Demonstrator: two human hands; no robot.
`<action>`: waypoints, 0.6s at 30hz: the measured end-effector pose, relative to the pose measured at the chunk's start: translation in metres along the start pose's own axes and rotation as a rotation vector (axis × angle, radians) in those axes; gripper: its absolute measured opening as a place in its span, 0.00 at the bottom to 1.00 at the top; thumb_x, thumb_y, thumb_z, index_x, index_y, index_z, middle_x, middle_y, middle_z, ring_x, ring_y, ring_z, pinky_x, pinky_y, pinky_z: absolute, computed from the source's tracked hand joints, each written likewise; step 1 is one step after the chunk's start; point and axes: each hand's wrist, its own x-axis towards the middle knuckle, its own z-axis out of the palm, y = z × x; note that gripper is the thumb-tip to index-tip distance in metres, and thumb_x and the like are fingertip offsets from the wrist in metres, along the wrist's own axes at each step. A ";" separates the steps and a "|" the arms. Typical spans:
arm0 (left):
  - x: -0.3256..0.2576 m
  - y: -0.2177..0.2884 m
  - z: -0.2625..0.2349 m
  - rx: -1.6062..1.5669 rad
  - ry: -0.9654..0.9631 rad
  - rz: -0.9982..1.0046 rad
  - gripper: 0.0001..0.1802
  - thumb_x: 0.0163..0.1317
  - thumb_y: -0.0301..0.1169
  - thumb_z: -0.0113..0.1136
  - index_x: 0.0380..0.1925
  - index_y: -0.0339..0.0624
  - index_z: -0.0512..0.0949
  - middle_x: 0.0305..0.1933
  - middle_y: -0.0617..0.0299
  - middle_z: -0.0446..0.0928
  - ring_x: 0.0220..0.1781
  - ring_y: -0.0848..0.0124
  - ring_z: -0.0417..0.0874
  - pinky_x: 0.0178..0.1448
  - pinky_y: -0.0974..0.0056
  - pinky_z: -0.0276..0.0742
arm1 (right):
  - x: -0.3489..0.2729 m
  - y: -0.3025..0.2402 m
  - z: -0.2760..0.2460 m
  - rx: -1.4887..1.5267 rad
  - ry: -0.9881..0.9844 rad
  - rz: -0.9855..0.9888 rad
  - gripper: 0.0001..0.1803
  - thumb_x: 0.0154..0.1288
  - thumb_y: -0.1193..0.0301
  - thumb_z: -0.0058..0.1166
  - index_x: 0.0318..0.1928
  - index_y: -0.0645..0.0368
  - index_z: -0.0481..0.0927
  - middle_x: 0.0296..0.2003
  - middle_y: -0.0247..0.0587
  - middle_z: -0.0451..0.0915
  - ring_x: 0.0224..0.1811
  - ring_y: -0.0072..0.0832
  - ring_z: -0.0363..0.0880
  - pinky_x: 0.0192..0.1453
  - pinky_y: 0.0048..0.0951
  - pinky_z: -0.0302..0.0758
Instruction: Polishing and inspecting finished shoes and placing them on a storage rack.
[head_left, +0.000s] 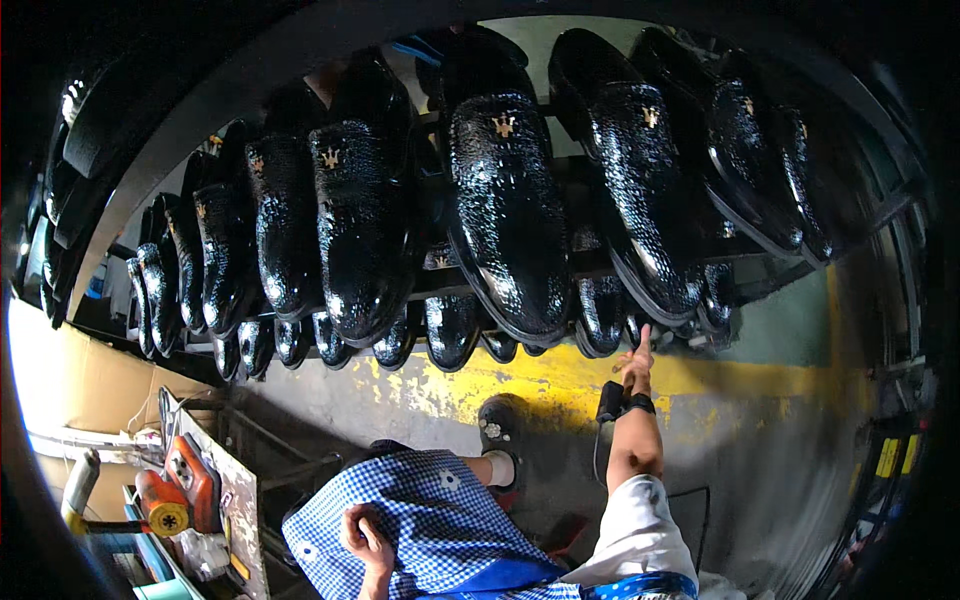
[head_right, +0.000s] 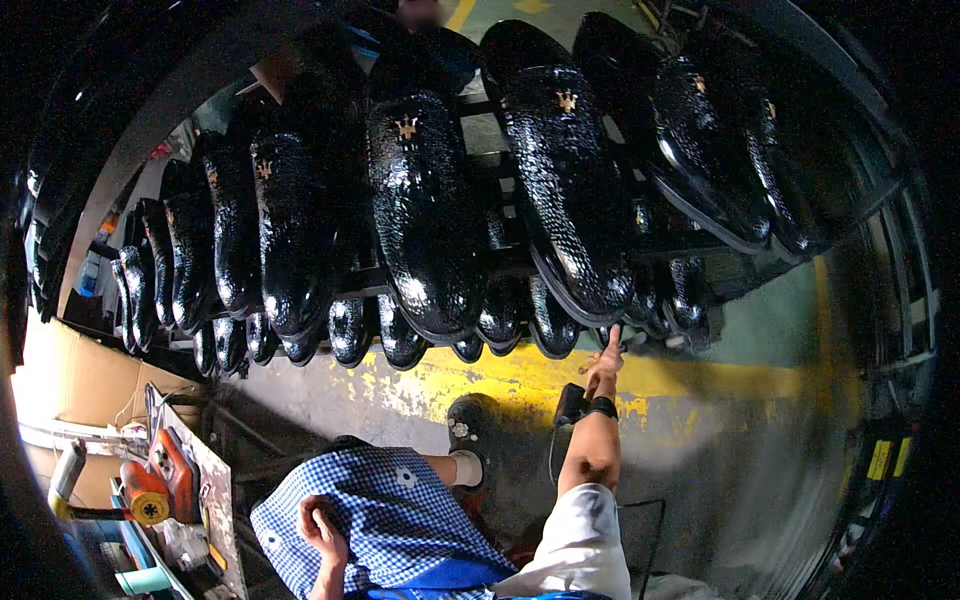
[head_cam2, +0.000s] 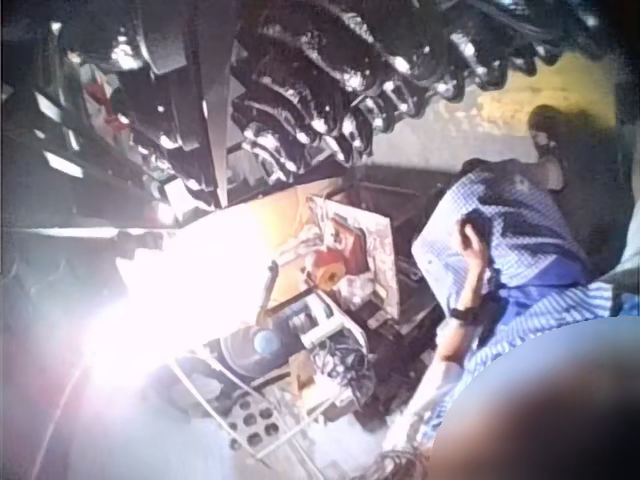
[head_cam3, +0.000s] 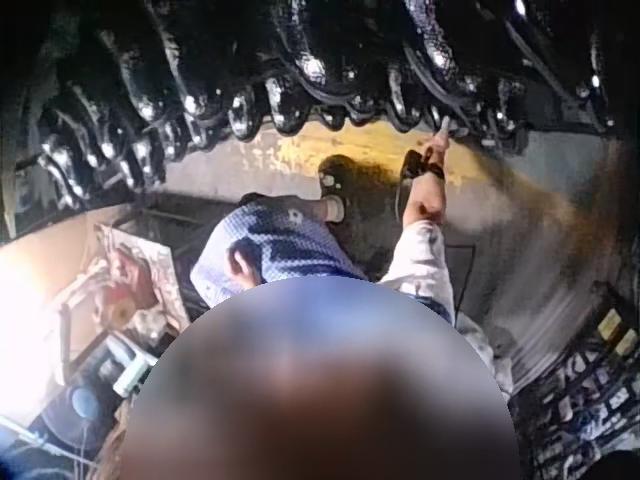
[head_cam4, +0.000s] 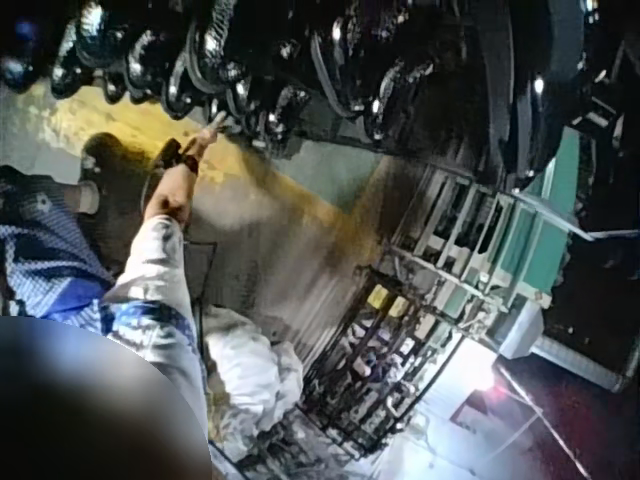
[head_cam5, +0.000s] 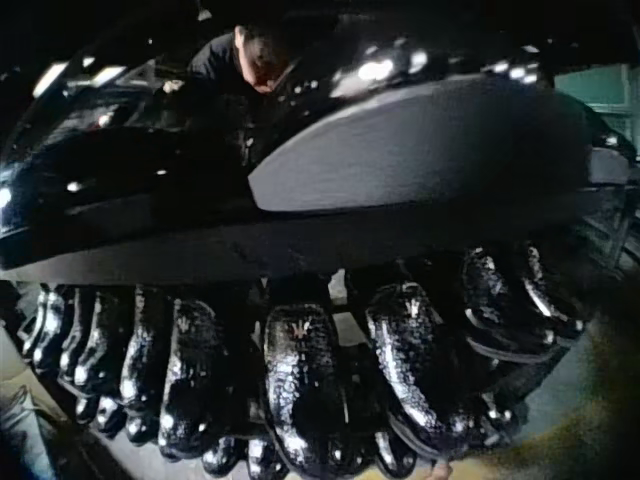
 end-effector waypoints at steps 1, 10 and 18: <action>0.001 0.001 -0.001 0.061 -0.003 0.093 0.09 0.59 0.25 0.42 0.25 0.36 0.72 0.22 0.62 0.72 0.22 0.75 0.69 0.28 0.72 0.65 | -0.007 -0.005 0.000 0.038 -0.195 0.088 0.28 0.49 0.36 0.52 0.24 0.49 0.70 0.08 0.28 0.58 0.09 0.22 0.58 0.15 0.26 0.59; 0.001 0.001 -0.009 0.076 -0.066 -0.023 0.09 0.59 0.23 0.41 0.26 0.35 0.72 0.22 0.62 0.72 0.24 0.74 0.69 0.29 0.71 0.65 | -0.038 0.003 -0.071 0.210 -0.338 -0.013 0.25 0.55 0.46 0.54 0.38 0.54 0.78 0.20 0.34 0.76 0.11 0.16 0.57 0.15 0.18 0.57; 0.001 -0.013 -0.015 -0.053 -0.083 -0.048 0.09 0.62 0.24 0.42 0.31 0.34 0.73 0.25 0.66 0.71 0.27 0.79 0.67 0.34 0.74 0.65 | -0.156 0.075 -0.230 0.335 -0.407 0.160 0.38 0.60 0.43 0.45 0.43 0.74 0.75 0.04 0.24 0.50 0.08 0.18 0.48 0.20 0.19 0.56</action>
